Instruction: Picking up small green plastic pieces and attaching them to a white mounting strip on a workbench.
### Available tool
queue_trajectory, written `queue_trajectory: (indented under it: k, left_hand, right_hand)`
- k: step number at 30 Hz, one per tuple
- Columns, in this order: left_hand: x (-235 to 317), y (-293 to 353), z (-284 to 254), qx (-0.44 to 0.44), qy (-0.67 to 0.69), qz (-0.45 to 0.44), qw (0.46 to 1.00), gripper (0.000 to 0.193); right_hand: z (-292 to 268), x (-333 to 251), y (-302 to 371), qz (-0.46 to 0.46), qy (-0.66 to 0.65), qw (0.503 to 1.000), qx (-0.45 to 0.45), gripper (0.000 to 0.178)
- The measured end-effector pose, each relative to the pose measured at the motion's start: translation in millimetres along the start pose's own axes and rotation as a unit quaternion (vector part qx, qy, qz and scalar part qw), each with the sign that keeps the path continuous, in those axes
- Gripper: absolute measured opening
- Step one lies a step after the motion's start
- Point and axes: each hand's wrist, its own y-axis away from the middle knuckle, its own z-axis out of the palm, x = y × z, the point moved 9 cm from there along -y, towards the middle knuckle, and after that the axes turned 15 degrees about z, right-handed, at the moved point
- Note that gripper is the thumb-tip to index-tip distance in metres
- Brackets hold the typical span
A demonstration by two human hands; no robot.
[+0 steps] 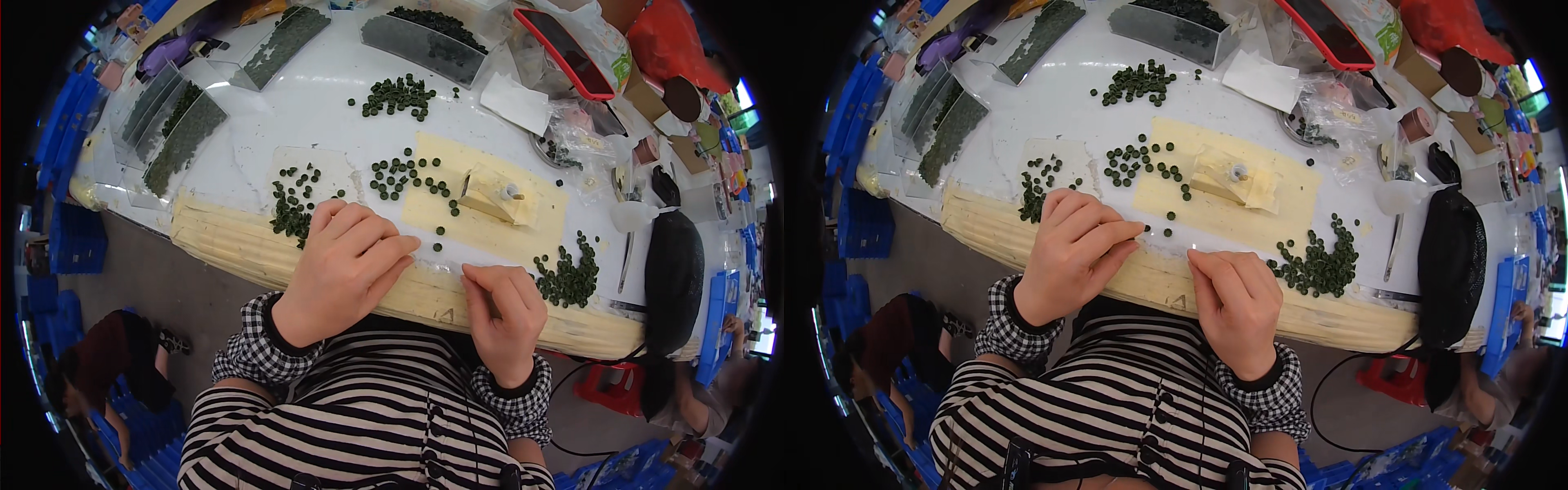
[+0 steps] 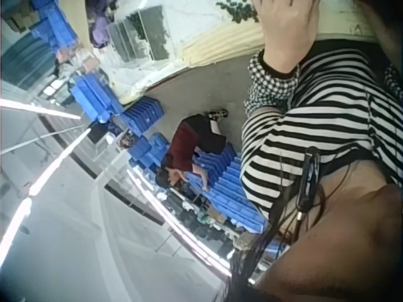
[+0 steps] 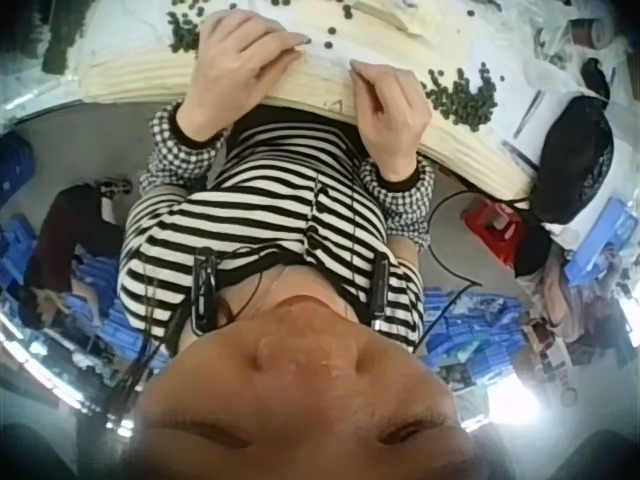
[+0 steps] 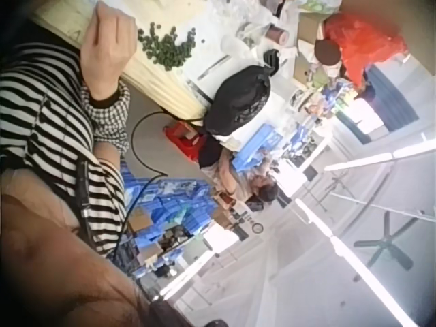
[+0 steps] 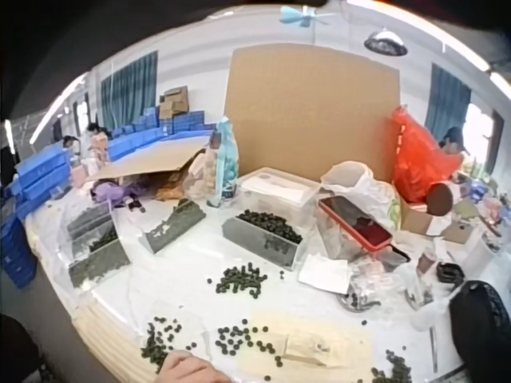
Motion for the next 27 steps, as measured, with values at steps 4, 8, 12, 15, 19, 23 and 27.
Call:
queue_trajectory:
  k: [4,8,12,15,19,23,27]
  left_hand:
    - [-1,-2,1,0.0,-0.012,-0.003,1.0,0.025]
    - [1,-7,7,-0.006,-0.02,-0.006,1.0,0.023]
    - [-5,-7,13,-0.024,-0.022,-0.017,0.999,0.019]
    - [-7,-6,13,-0.021,-0.029,-0.021,0.999,0.016]
    - [-8,-7,1,0.039,-0.03,-0.029,0.998,0.013]
    - [-16,0,-11,0.125,0.117,-0.09,0.981,0.015]
    - [-11,9,6,0.146,0.395,-0.155,0.893,0.016]
  right_hand:
    - [3,-3,-1,-0.012,0.009,1.0,-0.016,0.02]
    - [16,-15,-1,-0.061,0.037,0.995,-0.069,0.02]
    - [27,-25,-2,-0.096,0.049,0.987,-0.122,0.018]
    - [35,-23,-10,-0.095,0.047,0.989,-0.107,0.017]
    - [41,-25,-18,-0.099,0.056,0.988,-0.106,0.016]
    - [24,-18,-17,-0.04,-0.01,0.995,-0.086,0.015]
    - [-1,-7,-14,0.03,-0.091,0.994,-0.042,0.014]
